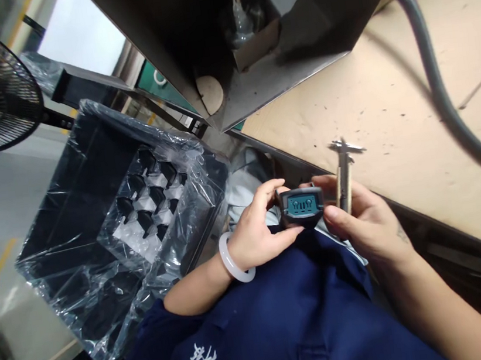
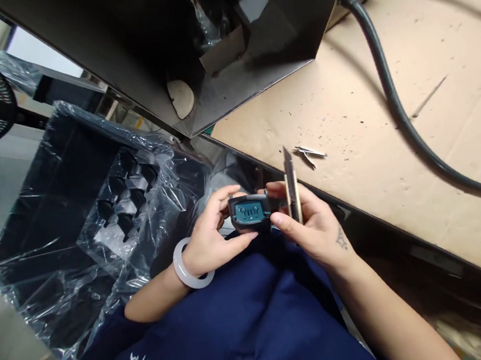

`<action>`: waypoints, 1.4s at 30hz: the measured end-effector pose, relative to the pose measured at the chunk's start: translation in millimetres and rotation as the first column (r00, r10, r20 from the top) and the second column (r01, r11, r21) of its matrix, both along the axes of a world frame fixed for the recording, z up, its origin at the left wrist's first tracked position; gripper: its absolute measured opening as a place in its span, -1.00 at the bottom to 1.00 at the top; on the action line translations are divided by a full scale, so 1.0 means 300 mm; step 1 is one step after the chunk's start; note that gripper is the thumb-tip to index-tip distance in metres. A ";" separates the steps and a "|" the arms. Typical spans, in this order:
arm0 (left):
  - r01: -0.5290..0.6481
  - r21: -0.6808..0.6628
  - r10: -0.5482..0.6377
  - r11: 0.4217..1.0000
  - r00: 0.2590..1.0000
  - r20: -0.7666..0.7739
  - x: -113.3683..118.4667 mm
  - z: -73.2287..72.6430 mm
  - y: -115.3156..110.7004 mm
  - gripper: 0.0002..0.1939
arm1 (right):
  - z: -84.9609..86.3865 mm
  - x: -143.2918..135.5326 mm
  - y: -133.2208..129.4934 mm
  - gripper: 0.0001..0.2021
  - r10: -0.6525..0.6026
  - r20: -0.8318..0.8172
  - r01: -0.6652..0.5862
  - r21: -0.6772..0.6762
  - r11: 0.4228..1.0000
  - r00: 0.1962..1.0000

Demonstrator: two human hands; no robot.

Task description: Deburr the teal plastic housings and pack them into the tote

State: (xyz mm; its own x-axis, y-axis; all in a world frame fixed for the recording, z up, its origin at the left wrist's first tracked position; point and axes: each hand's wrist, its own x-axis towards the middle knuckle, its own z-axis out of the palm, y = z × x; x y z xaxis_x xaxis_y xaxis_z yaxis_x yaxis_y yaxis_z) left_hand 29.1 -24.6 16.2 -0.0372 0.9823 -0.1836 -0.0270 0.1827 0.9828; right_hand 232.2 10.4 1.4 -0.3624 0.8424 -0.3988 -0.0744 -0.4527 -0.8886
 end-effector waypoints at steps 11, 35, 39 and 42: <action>0.208 0.047 -0.207 0.977 0.978 -0.022 -0.023 -0.025 -0.008 -0.26 | 0.008 -0.026 0.015 -0.53 0.035 -0.279 -0.071 -0.119 0.990 0.960; -0.128 -0.277 0.277 0.952 0.746 0.606 -0.011 -0.038 0.013 -0.25 | 0.064 0.127 -0.070 -0.71 0.008 0.300 -0.204 0.631 0.749 0.954; -0.134 -0.444 0.420 0.886 0.638 0.646 0.002 -0.033 0.021 -0.55 | 0.012 0.153 -0.024 -0.73 -0.168 0.416 -0.179 0.674 0.716 0.894; -0.089 -0.614 0.553 0.784 0.549 0.627 0.015 -0.011 0.047 -0.74 | -0.029 0.199 0.048 -0.79 -0.387 0.532 -0.197 0.743 0.639 0.753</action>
